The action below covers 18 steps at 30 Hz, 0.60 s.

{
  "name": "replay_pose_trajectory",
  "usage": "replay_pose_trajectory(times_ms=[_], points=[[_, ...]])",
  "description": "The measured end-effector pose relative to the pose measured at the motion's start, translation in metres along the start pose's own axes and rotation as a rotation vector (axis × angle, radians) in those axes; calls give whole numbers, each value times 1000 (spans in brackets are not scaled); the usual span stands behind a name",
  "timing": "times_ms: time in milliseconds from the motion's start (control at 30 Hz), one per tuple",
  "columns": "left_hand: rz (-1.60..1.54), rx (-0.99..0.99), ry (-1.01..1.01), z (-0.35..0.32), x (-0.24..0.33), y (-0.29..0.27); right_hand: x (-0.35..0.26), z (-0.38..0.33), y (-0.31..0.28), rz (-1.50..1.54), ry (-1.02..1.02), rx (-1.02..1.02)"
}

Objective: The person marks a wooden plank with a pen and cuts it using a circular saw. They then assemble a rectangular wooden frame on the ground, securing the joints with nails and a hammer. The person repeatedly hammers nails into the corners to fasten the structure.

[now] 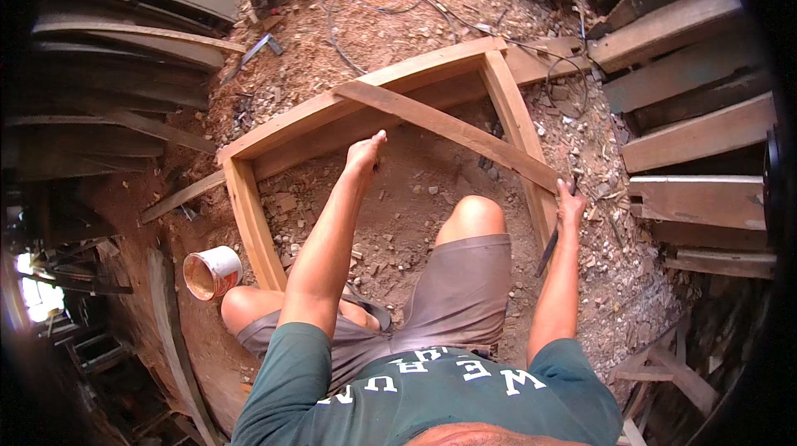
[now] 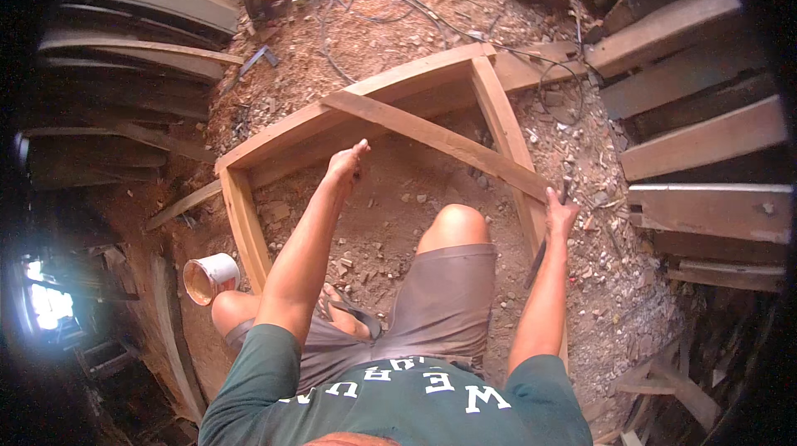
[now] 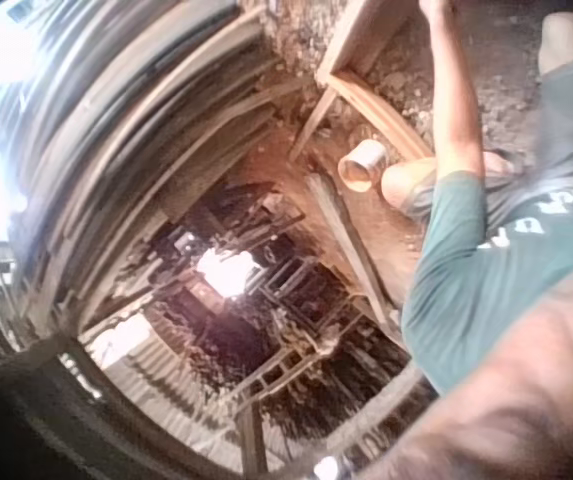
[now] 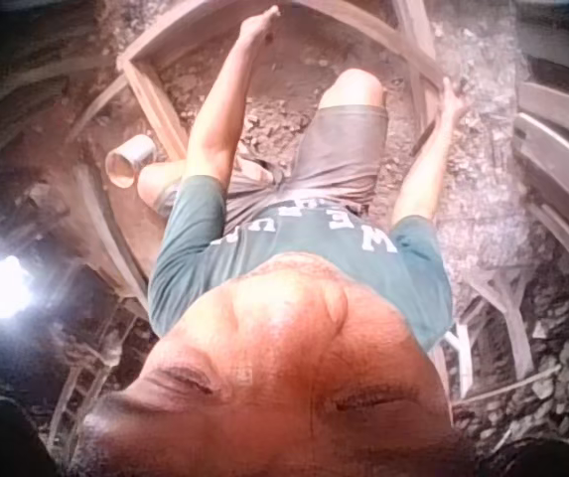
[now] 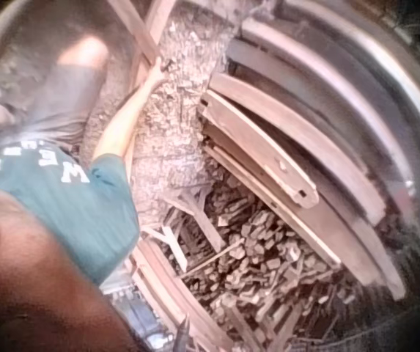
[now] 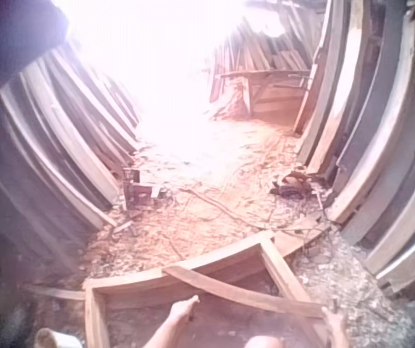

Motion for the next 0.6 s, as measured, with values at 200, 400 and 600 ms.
replay_pose_trajectory(times_ms=[200,400,600], points=[[-65,-135,-55,-5,-1,59,-16,-10,3,-122,-79,5],[-94,12,-84,39,4,60,-17,-11,-2,-105,17,51],[-242,12,-24,66,18,70,-35,-20,-4,-229,39,-118]])
Point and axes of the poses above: each hand's wrist, its own z-axis towards the middle knuckle, its own y-axis out of the palm, x = y × z, the point moved 3 cm from there along z, towards the middle knuckle, and after that the axes turned 9 degrees about -x, right-handed, at the moved point
